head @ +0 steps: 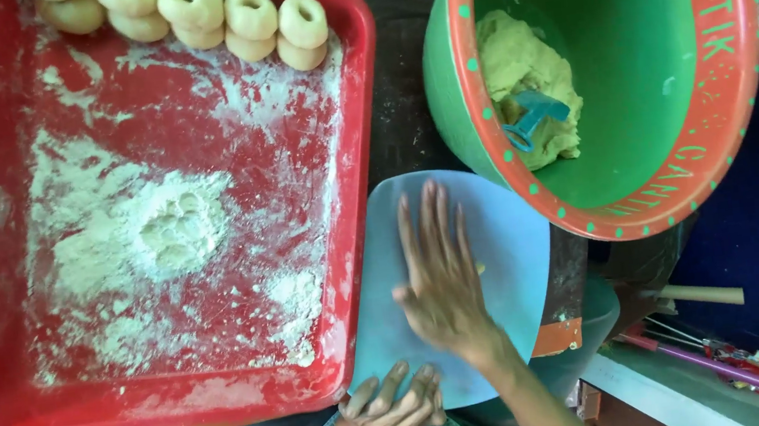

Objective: The person is portioning dough from a large green bowl, rolling each portion into a small ball on a blue plate, and then placing the balls into a red tray containing flour and previously shaped dough rings.

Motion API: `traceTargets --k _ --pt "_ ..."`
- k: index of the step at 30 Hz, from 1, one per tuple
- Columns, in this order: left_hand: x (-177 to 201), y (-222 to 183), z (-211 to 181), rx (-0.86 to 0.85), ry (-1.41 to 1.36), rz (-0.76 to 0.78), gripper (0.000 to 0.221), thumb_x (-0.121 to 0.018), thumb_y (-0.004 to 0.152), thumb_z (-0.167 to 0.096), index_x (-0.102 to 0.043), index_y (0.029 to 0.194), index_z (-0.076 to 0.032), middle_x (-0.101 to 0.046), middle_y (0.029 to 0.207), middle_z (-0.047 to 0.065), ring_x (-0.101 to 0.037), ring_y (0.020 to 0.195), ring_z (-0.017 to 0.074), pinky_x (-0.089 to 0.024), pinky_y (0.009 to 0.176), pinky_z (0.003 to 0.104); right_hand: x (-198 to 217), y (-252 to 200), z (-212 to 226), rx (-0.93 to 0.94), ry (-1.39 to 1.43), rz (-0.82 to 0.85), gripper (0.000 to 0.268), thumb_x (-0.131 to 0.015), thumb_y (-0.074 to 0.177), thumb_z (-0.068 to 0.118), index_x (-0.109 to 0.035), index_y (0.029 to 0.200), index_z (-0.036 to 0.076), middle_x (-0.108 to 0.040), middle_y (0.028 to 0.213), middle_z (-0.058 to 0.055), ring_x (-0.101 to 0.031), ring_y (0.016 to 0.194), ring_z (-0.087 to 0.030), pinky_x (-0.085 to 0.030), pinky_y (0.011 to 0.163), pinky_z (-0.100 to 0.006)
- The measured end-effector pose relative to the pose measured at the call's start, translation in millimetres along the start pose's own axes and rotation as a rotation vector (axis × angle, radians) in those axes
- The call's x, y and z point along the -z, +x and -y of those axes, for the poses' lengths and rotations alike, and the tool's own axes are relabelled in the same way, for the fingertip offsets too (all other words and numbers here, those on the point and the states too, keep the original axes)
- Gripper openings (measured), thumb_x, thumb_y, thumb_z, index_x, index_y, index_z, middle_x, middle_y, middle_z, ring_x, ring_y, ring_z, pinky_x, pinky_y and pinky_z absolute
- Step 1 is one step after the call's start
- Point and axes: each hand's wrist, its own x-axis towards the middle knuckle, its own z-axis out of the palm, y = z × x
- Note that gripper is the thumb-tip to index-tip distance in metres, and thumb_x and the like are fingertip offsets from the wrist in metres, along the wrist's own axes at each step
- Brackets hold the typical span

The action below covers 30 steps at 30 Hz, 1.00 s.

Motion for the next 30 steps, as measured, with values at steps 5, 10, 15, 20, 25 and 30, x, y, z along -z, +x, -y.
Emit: traceTargets --k 5,10,15,20,25,30 --pt "-5.3 -18.8 -11.1 0.002 0.001 -0.009 0.018 -0.058 0.094 -0.041 -0.072 0.086 -0.033 -0.072 0.105 -0.019 -0.063 0.098 0.0075 -0.035 0.095 0.034 -0.1 48.8 -8.8 0.059 0.022 -0.068 0.098 0.009 0.097 0.074 -0.002 0.165 0.004 0.005 0.172 -0.027 0.003 0.162 -0.044 0.002 0.135 -0.056" --pt "5.5 -7.9 -10.8 0.007 -0.017 0.03 0.014 -0.063 0.09 -0.04 -0.075 0.092 -0.033 -0.073 0.106 -0.023 -0.063 0.106 0.0048 -0.035 0.098 0.032 1.5 37.8 -4.0 0.078 0.0 -0.147 0.103 0.005 0.095 0.075 -0.002 0.164 0.0 0.002 0.172 -0.028 0.0 0.162 -0.044 0.002 0.134 -0.057" --pt "8.3 2.4 -16.1 0.049 -0.014 -0.018 0.009 -0.069 0.084 -0.033 -0.077 0.088 -0.03 -0.075 0.098 -0.022 -0.067 0.093 0.006 -0.042 0.087 0.03 10.2 6.2 1.2 0.104 -0.026 -0.171 0.1 -0.003 0.098 0.072 -0.01 0.163 -0.005 -0.001 0.17 -0.032 0.0 0.159 -0.046 0.003 0.13 -0.058" --pt "16.5 10.6 -23.3 0.048 0.003 -0.029 0.007 -0.069 0.084 -0.03 -0.076 0.084 -0.028 -0.074 0.095 -0.023 -0.065 0.098 0.0064 -0.041 0.09 0.031 22.4 -45.7 0.4 0.148 0.086 -0.095 0.091 -0.003 0.101 0.067 -0.012 0.164 0.002 -0.001 0.171 -0.028 0.004 0.159 -0.046 0.006 0.127 -0.061" --pt "17.8 15.4 -26.5 0.024 0.016 -0.048 0.009 -0.071 0.085 -0.028 -0.07 0.076 -0.026 -0.073 0.09 -0.022 -0.066 0.099 0.0059 -0.039 0.093 0.032 40.2 -103.2 5.9 0.178 0.142 0.03 0.078 0.0 0.105 0.058 -0.011 0.165 0.008 0.0 0.172 -0.021 0.005 0.159 -0.041 0.004 0.128 -0.055" --pt "19.1 5.0 -27.4 0.025 0.007 0.013 0.017 -0.071 0.089 -0.04 -0.073 0.086 -0.024 -0.074 0.098 -0.018 -0.064 0.102 0.01 -0.039 0.095 0.037 55.9 -148.2 19.0 0.15 0.188 0.06 0.08 -0.017 0.106 0.056 -0.018 0.162 -0.001 -0.009 0.17 -0.028 -0.004 0.157 -0.045 -0.006 0.125 -0.055"
